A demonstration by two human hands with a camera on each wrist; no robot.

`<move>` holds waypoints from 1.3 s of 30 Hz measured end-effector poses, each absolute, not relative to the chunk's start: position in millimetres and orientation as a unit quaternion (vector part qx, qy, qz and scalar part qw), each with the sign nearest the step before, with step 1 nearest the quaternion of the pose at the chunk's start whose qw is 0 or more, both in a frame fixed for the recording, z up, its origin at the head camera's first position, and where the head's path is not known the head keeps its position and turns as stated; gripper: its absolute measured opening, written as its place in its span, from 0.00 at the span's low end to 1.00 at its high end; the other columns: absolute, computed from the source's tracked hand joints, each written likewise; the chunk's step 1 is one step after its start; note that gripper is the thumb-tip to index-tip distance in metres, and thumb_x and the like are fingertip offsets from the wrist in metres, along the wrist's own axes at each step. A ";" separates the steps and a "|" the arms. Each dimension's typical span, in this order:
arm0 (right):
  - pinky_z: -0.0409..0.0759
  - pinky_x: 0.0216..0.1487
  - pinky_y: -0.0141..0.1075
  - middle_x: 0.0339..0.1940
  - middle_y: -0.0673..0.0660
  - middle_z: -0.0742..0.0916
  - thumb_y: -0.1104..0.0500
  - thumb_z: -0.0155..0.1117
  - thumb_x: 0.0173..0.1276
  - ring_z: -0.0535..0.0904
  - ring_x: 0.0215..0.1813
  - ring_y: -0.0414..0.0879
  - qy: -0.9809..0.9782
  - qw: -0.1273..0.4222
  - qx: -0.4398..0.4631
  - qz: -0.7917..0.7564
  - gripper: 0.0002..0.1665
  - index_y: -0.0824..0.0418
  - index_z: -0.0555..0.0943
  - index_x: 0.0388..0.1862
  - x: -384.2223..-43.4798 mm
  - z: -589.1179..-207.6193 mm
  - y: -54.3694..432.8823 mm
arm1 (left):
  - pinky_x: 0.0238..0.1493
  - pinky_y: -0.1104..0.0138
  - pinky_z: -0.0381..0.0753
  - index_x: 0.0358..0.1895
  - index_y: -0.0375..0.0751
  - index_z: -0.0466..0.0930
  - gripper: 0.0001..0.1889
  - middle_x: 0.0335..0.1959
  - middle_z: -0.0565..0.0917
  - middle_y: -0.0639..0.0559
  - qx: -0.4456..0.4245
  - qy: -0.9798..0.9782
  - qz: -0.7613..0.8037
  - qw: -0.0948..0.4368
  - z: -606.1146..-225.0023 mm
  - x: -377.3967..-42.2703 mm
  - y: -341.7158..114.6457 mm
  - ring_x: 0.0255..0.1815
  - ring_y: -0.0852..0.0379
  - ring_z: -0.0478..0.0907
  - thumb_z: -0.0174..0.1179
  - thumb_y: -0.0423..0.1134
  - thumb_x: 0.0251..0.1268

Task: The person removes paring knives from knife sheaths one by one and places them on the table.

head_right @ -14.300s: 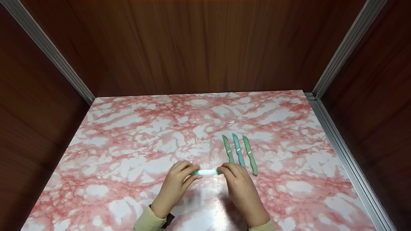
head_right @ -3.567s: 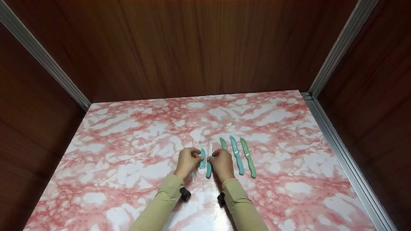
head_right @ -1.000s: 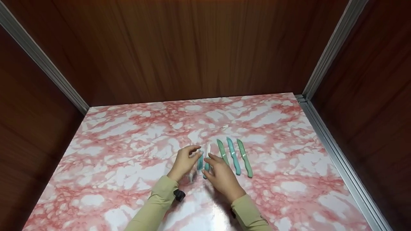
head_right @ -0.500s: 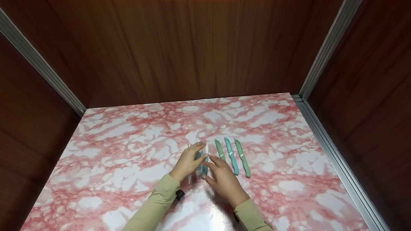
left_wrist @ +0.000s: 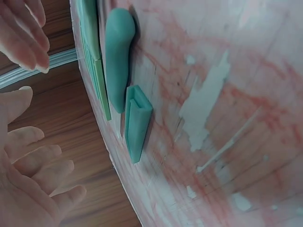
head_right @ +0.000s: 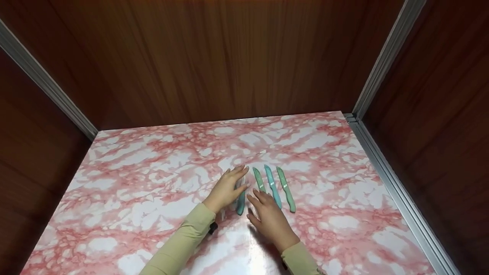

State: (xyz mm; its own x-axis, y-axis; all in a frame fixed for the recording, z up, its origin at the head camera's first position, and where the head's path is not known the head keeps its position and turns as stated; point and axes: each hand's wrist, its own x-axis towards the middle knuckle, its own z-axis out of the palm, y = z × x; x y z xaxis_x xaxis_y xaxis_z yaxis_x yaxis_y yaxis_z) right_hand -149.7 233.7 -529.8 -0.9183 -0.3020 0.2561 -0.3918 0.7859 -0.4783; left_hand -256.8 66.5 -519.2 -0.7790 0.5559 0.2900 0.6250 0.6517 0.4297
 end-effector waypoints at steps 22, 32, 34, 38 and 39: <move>0.66 0.64 0.54 0.71 0.63 0.66 0.53 0.70 0.62 0.62 0.70 0.59 -0.949 0.038 0.183 0.253 0.36 0.62 0.70 0.68 -149.4 -538.8 243.9 | 0.69 0.47 0.54 0.68 0.45 0.69 0.28 0.69 0.67 0.47 -0.368 -0.915 -0.165 0.027 -530.7 -266.8 83.1 0.70 0.49 0.61 0.59 0.47 0.66; 0.65 0.65 0.53 0.72 0.64 0.64 0.52 0.69 0.63 0.60 0.71 0.58 -0.956 0.010 0.157 0.246 0.37 0.62 0.69 0.68 -156.4 -538.7 243.9 | 0.69 0.47 0.54 0.68 0.51 0.69 0.26 0.68 0.68 0.51 -0.385 -0.918 -0.088 0.032 -535.0 -271.1 95.6 0.70 0.52 0.61 0.57 0.48 0.68; 0.65 0.65 0.53 0.73 0.64 0.64 0.51 0.68 0.63 0.60 0.71 0.58 -0.958 0.006 0.150 0.245 0.37 0.62 0.69 0.69 -156.6 -539.2 243.5 | 0.70 0.48 0.54 0.69 0.52 0.68 0.25 0.69 0.67 0.52 -0.390 -0.918 -0.074 0.028 -535.6 -270.0 98.7 0.70 0.52 0.60 0.55 0.48 0.70; 0.65 0.65 0.53 0.73 0.63 0.64 0.51 0.68 0.64 0.59 0.71 0.58 -0.959 0.003 0.141 0.245 0.37 0.63 0.69 0.69 -156.6 -539.9 243.3 | 0.70 0.48 0.53 0.69 0.51 0.68 0.24 0.70 0.66 0.51 -0.398 -0.915 -0.062 0.025 -536.4 -267.6 103.0 0.70 0.51 0.61 0.53 0.45 0.72; 0.66 0.65 0.53 0.73 0.63 0.64 0.51 0.68 0.64 0.59 0.71 0.58 -0.959 0.002 0.140 0.245 0.37 0.63 0.69 0.69 -156.7 -540.1 243.3 | 0.70 0.47 0.53 0.69 0.51 0.68 0.23 0.70 0.65 0.52 -0.399 -0.915 -0.062 0.024 -536.6 -267.4 103.6 0.70 0.51 0.61 0.52 0.45 0.72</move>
State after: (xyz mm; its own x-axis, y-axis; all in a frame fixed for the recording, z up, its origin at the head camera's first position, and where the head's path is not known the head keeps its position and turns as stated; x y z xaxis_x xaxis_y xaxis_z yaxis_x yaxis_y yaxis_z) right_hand -156.7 243.3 -540.1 -0.9608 -0.2675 0.0728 -0.2696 0.8408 -0.4695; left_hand -267.4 103.6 -536.6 -0.6809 0.7264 0.0935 0.7324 0.6743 0.0943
